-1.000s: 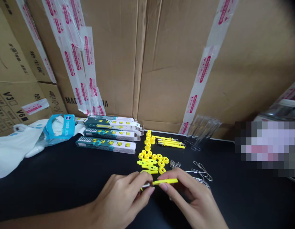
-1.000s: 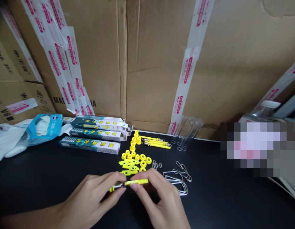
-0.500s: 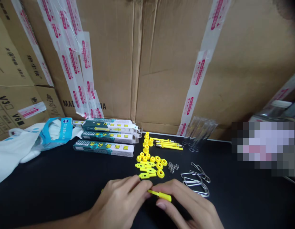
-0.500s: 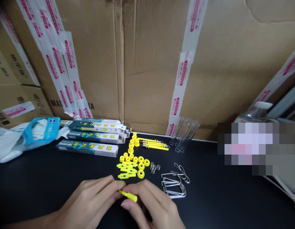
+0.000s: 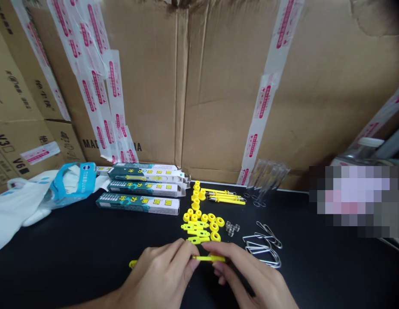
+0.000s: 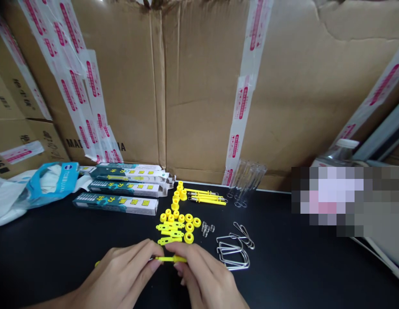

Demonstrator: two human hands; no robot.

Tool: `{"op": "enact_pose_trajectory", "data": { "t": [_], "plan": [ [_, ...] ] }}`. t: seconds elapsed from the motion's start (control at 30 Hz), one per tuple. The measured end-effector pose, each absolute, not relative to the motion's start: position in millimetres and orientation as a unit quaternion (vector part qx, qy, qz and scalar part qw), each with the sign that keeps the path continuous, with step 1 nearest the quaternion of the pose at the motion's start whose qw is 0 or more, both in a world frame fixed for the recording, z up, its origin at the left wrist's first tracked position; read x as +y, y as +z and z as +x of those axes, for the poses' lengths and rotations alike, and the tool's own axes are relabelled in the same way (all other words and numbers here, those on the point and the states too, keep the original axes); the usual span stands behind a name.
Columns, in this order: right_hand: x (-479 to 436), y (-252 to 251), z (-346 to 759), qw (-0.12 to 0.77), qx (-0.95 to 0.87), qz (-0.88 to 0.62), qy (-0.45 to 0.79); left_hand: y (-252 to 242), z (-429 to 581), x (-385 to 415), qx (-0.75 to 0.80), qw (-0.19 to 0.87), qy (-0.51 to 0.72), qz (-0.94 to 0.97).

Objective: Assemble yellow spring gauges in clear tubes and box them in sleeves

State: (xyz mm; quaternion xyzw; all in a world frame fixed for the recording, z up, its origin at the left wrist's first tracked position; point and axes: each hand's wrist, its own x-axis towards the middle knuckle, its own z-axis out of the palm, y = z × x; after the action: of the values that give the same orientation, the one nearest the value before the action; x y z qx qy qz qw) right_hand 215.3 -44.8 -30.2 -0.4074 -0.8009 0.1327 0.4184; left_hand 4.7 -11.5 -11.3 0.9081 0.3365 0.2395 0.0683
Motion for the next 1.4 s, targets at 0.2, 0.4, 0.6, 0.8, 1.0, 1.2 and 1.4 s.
{"op": "enact_pose_trajectory", "data": {
  "t": [0.2,0.4,0.6,0.8,1.0,1.2,1.4],
  "plan": [
    [-42,-34,218,0.429,-0.773,-0.422,0.201,-15,4,-12,0.347,0.097,0.242,0.901],
    [-43,-23,218,0.411,-0.749,-0.486,0.185,-18,4,-10,0.361,0.075,0.235,0.899],
    [-27,-11,245,0.423,-0.730,-0.534,0.060,-16,4,-9,0.373,0.073,0.220,0.898],
    [-3,-12,281,0.340,-0.753,-0.563,-0.011,-18,1,-10,0.369,0.082,0.231,0.897],
    [2,-23,281,0.307,-0.756,-0.578,0.010,-16,4,-10,0.368,0.086,0.228,0.898],
    [1,-16,278,0.316,-0.731,-0.605,0.010,-20,2,-9,0.361,0.091,0.225,0.901],
    [-16,1,258,0.356,-0.739,-0.560,0.115,-20,2,-10,0.368,0.094,0.218,0.899]
  ]
}}
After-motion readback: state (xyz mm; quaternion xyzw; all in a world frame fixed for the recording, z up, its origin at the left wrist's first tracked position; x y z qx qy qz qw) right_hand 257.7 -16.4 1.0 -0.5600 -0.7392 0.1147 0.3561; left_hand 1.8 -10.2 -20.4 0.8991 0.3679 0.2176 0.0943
